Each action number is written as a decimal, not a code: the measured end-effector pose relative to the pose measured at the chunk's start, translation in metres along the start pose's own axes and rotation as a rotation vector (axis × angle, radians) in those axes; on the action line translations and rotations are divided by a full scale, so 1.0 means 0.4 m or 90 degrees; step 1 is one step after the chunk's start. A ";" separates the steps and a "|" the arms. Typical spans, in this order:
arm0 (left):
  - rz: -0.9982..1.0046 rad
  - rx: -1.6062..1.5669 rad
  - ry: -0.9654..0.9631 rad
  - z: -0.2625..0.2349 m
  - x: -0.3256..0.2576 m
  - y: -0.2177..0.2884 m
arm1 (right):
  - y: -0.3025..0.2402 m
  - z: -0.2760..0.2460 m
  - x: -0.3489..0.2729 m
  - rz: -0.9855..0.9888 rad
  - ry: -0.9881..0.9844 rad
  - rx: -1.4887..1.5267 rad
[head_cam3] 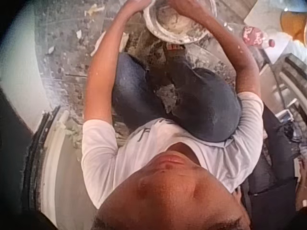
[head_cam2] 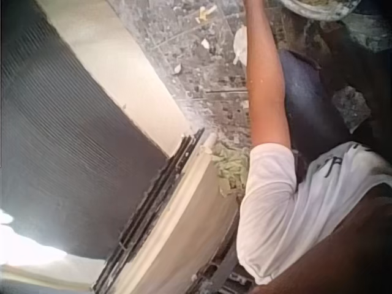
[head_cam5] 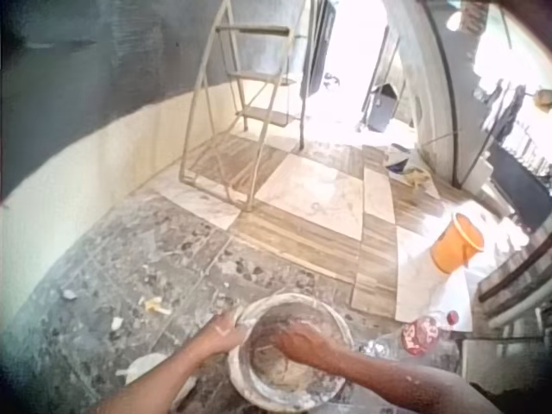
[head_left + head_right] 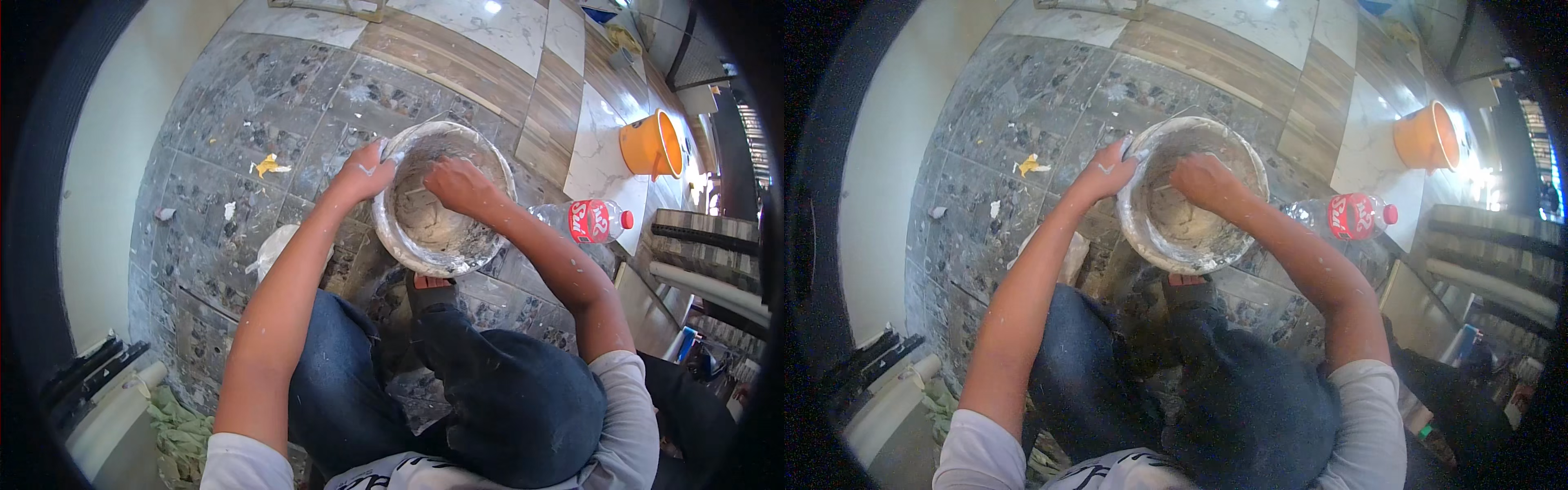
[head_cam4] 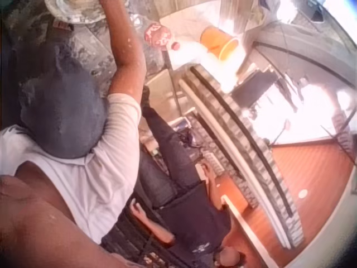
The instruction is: The person mixes plaster in a bucket with a putty knife, then stands up and applies the plaster onto the ceiling surface using the putty knife.
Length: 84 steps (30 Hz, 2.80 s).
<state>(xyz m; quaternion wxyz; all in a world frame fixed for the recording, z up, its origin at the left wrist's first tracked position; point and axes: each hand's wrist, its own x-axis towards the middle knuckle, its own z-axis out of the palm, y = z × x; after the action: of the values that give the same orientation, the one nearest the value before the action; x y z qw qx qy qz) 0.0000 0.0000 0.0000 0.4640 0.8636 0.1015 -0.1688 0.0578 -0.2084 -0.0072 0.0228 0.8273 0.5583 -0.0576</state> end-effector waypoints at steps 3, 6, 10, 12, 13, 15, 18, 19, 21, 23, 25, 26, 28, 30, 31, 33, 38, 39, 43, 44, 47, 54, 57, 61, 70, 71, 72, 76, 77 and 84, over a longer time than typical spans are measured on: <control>-0.033 0.042 0.019 -0.013 -0.001 -0.006 | -0.008 -0.027 0.000 -0.037 -0.060 -0.004; -0.026 0.037 0.020 0.002 0.002 -0.008 | -0.008 -0.038 -0.013 0.040 -0.094 0.019; -0.027 0.036 0.034 0.010 0.009 -0.023 | -0.040 -0.009 0.007 0.112 -0.051 0.099; -0.015 0.022 0.033 0.017 0.014 -0.025 | -0.058 -0.004 0.004 0.124 -0.040 0.108; -0.013 0.000 0.039 0.023 0.015 -0.029 | -0.069 -0.002 0.002 0.084 -0.069 0.124; -0.013 -0.021 0.044 0.036 0.015 -0.039 | -0.066 -0.013 -0.011 0.045 -0.098 0.142; 0.004 0.010 0.045 0.048 0.016 -0.062 | -0.024 -0.052 -0.051 0.003 -0.147 0.191; -0.007 -0.029 0.032 0.053 0.014 -0.068 | -0.012 -0.065 -0.064 -0.012 -0.151 0.206; -0.015 -0.072 0.022 0.057 0.017 -0.074 | -0.015 -0.060 -0.053 -0.027 -0.157 0.216; -0.044 -0.091 -0.029 0.057 0.021 -0.075 | -0.040 -0.028 -0.003 -0.065 -0.255 0.150; -0.042 -0.100 -0.012 0.054 0.018 -0.073 | -0.013 -0.027 0.029 -0.056 -0.203 0.137; -0.050 -0.124 -0.045 0.054 0.012 -0.072 | -0.004 -0.028 0.037 -0.010 -0.246 0.092; -0.056 -0.115 -0.018 0.041 0.001 -0.067 | 0.018 -0.036 0.042 -0.016 -0.138 0.088; -0.074 -0.121 -0.019 0.036 -0.022 -0.059 | 0.045 -0.042 0.048 -0.004 -0.084 0.072; -0.088 -0.178 -0.050 0.028 -0.033 -0.057 | 0.047 -0.039 0.048 -0.011 -0.044 0.064; -0.104 -0.235 -0.088 0.029 -0.060 -0.048 | 0.038 -0.022 0.046 -0.014 -0.007 0.062; -0.296 -0.332 0.032 0.097 -0.089 -0.016 | -0.052 0.057 0.028 -0.025 -0.116 0.129; -0.297 -0.369 0.066 0.115 -0.097 -0.013 | -0.057 0.062 0.018 -0.013 -0.165 0.166; -0.373 -0.424 0.067 0.162 -0.121 0.000 | -0.015 0.022 -0.038 -0.042 -0.123 0.268; -0.371 -0.414 0.071 0.178 -0.131 0.010 | 0.005 0.003 -0.041 -0.017 -0.164 0.253; -0.408 -0.697 0.144 0.235 -0.188 0.052 | 0.051 -0.044 -0.057 0.168 -0.127 0.169; -0.391 -0.589 0.065 0.282 -0.250 0.067 | 0.033 -0.006 -0.044 0.374 -0.036 0.179; -0.422 -0.388 0.149 0.249 -0.190 0.003 | 0.007 0.034 -0.037 0.461 -0.003 0.202; -0.097 -0.354 0.160 0.216 -0.142 -0.059 | 0.000 0.060 -0.023 0.552 0.021 0.313; -0.110 -0.481 0.132 0.207 -0.137 -0.037 | -0.019 0.103 -0.002 0.326 -0.047 0.371; -0.117 -0.505 0.127 0.205 -0.134 -0.035 | -0.022 0.097 -0.006 0.284 -0.125 0.345; -0.096 -0.503 0.147 0.204 -0.131 -0.033 | -0.021 0.084 -0.011 0.277 -0.089 0.348; -0.148 -0.431 0.195 0.197 -0.117 -0.023 | 0.010 -0.006 -0.037 -0.073 -0.185 0.279; -0.157 -0.380 0.188 0.195 -0.114 -0.020 | 0.022 -0.031 -0.041 -0.130 -0.216 0.256; -0.184 -0.416 0.203 0.177 -0.113 -0.007 | -0.021 -0.057 -0.019 -0.130 -0.245 0.152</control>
<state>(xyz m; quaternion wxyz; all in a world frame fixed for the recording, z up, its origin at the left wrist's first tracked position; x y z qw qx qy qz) -0.0566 -0.0585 -0.0212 0.6644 0.6625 0.3416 -0.0549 0.0486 -0.2099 0.0166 0.0248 0.7371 0.6138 -0.2815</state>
